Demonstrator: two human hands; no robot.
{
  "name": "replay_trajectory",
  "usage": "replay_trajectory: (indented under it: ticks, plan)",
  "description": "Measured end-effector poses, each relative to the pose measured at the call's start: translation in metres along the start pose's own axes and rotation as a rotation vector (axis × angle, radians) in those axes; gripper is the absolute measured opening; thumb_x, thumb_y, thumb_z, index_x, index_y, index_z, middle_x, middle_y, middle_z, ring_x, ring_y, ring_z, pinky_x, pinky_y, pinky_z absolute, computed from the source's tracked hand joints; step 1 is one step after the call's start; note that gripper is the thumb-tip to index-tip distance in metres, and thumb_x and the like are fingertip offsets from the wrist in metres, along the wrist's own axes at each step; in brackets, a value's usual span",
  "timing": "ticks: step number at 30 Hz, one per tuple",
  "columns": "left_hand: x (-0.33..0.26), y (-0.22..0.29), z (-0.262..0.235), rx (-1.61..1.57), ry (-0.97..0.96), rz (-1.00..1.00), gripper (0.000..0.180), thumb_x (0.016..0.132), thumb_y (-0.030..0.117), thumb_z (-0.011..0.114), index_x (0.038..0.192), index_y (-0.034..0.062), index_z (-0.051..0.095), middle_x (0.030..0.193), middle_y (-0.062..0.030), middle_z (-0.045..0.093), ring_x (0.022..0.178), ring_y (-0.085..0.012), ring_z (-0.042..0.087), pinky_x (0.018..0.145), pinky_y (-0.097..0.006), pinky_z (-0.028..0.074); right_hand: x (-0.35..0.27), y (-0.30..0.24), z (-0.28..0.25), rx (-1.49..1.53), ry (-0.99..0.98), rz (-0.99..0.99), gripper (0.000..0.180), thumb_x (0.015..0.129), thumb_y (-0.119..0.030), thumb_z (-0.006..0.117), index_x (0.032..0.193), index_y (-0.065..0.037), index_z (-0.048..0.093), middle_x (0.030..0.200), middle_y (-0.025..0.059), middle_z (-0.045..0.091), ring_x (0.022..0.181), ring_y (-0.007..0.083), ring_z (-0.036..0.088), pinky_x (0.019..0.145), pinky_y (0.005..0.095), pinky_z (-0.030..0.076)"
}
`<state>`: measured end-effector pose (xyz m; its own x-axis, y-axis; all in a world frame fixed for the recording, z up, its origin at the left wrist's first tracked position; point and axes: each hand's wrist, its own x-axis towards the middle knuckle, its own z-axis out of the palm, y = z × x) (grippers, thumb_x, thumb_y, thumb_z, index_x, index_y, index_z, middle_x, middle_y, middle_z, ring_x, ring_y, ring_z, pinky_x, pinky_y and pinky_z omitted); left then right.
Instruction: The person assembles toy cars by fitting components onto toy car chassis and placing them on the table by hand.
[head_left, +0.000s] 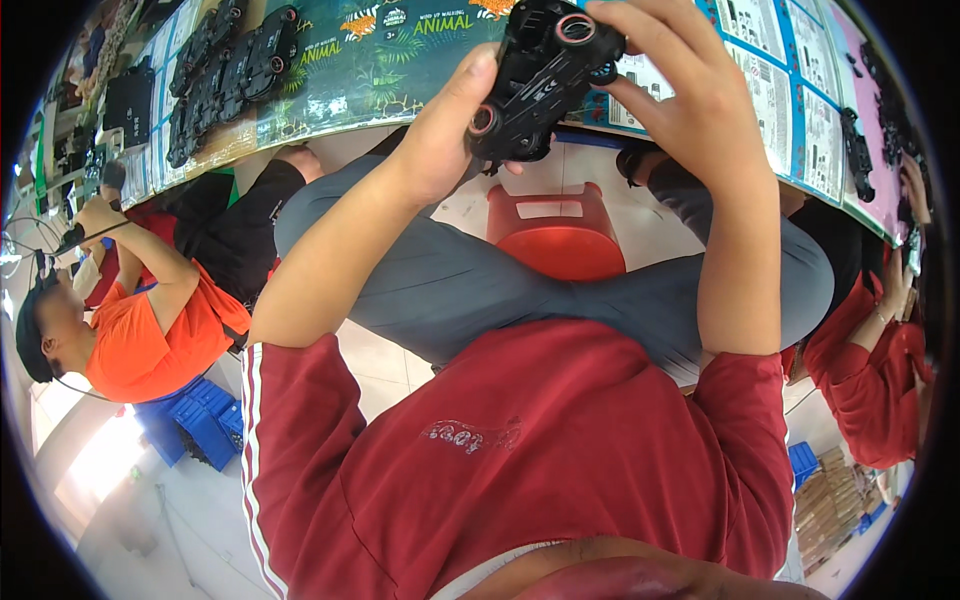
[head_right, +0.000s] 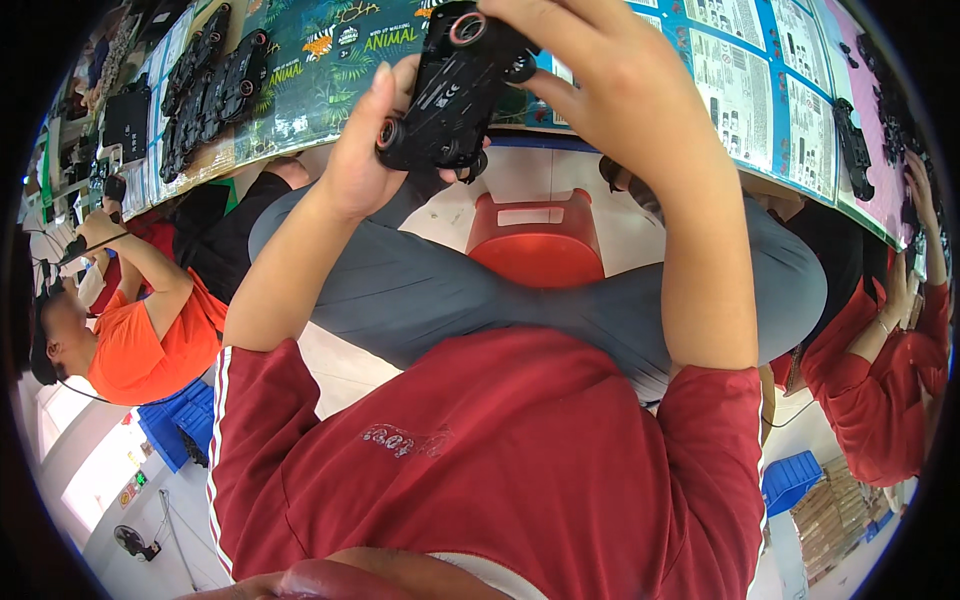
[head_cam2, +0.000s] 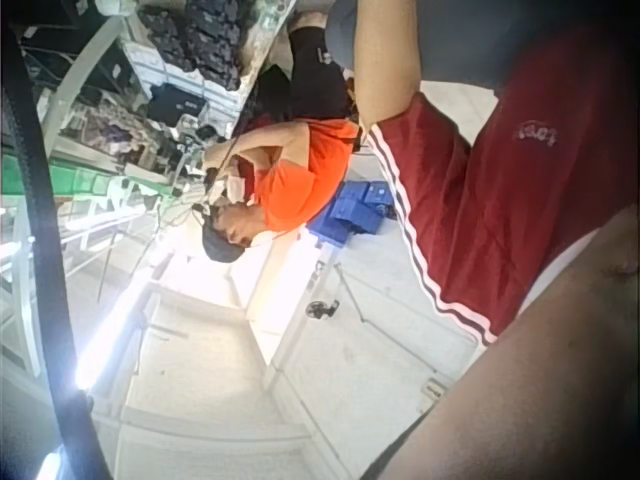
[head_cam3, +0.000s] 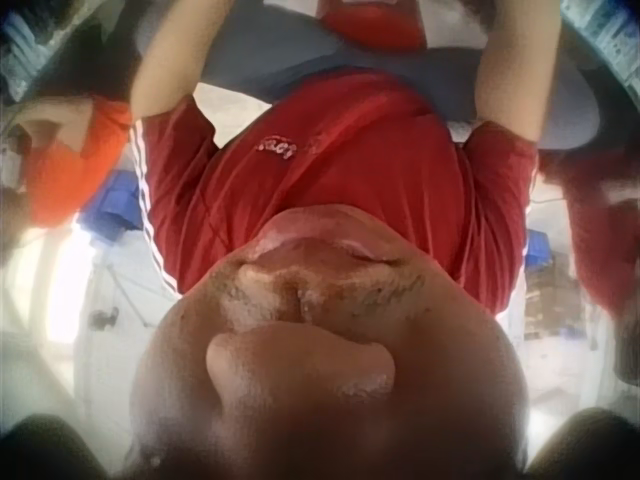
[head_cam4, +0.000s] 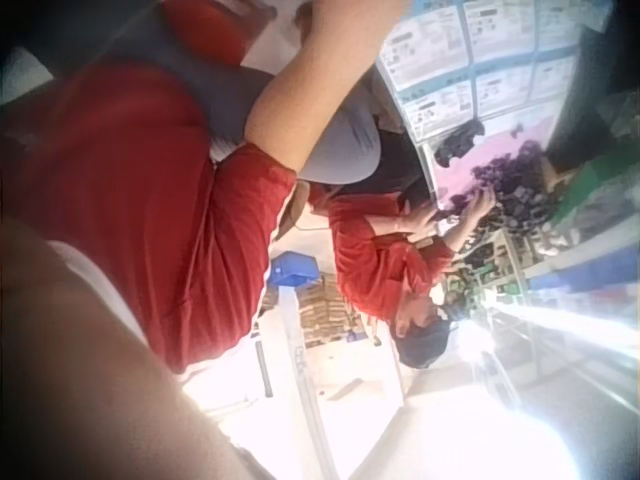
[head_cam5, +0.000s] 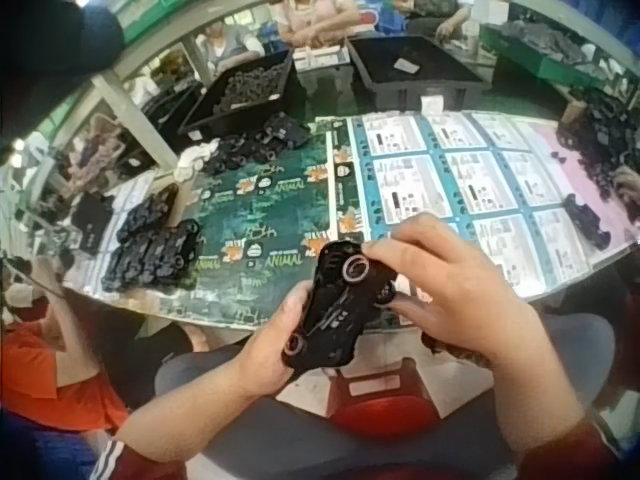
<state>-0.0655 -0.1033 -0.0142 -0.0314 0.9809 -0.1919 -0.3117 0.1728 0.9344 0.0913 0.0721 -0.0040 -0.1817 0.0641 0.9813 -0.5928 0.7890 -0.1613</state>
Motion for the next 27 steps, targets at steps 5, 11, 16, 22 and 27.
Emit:
replay_trajectory:
  ticks: [5,11,16,22,27]
  plan:
    - [0.003,0.006,-0.004,0.006,0.057,0.052,0.066,0.109,0.057,0.024,0.143,0.0047,0.044,0.118,-0.0152,0.068,0.098,-0.0228,0.071,0.067,-0.033,0.058,0.009,-0.022,-0.049,-0.459,-0.530,0.912,0.053,0.078,-0.012,0.084,0.126,-0.001,0.063,0.113,0.0144,0.061,0.096,0.0260,0.065,0.082,0.0356,0.056]
    - [0.005,0.004,-0.008,-0.072,0.176,0.105,0.051,0.111,0.052,0.031,0.134,0.0104,0.050,0.116,-0.0081,0.067,0.097,-0.0173,0.071,0.067,-0.032,0.062,-0.027,-0.015,-0.067,-1.045,-0.802,0.915,0.063,0.085,-0.036,0.083,0.133,0.000,0.063,0.128,0.0207,0.063,0.112,0.0393,0.064,0.096,0.0434,0.052]
    - [0.008,0.001,-0.011,-0.089,0.173,0.084,0.046,0.110,0.050,0.034,0.133,0.0114,0.047,0.119,-0.0073,0.066,0.100,-0.0177,0.070,0.069,-0.034,0.062,-0.024,-0.016,-0.043,-0.945,-0.791,0.761,0.053,0.092,-0.027,0.076,0.141,-0.014,0.063,0.134,0.0175,0.063,0.115,0.0389,0.064,0.100,0.0440,0.051]
    - [0.005,-0.002,-0.010,-0.068,0.277,0.097,0.056,0.112,0.048,0.025,0.143,0.0066,0.048,0.124,-0.0130,0.067,0.109,-0.0245,0.068,0.083,-0.040,0.059,0.004,-0.043,0.003,-0.460,-0.288,1.059,0.045,0.091,-0.024,0.079,0.130,-0.006,0.069,0.121,0.0155,0.069,0.100,0.0283,0.070,0.085,0.0337,0.056]
    - [0.009,0.002,0.004,-0.141,0.183,0.224,0.048,0.111,0.040,0.041,0.144,0.0080,0.027,0.138,-0.0151,0.052,0.124,-0.0257,0.061,0.099,-0.044,0.056,-0.008,-0.056,0.040,-0.556,-0.200,0.765,0.051,0.075,-0.030,0.090,0.115,-0.004,0.075,0.105,0.0146,0.070,0.089,0.0319,0.071,0.076,0.0380,0.058]
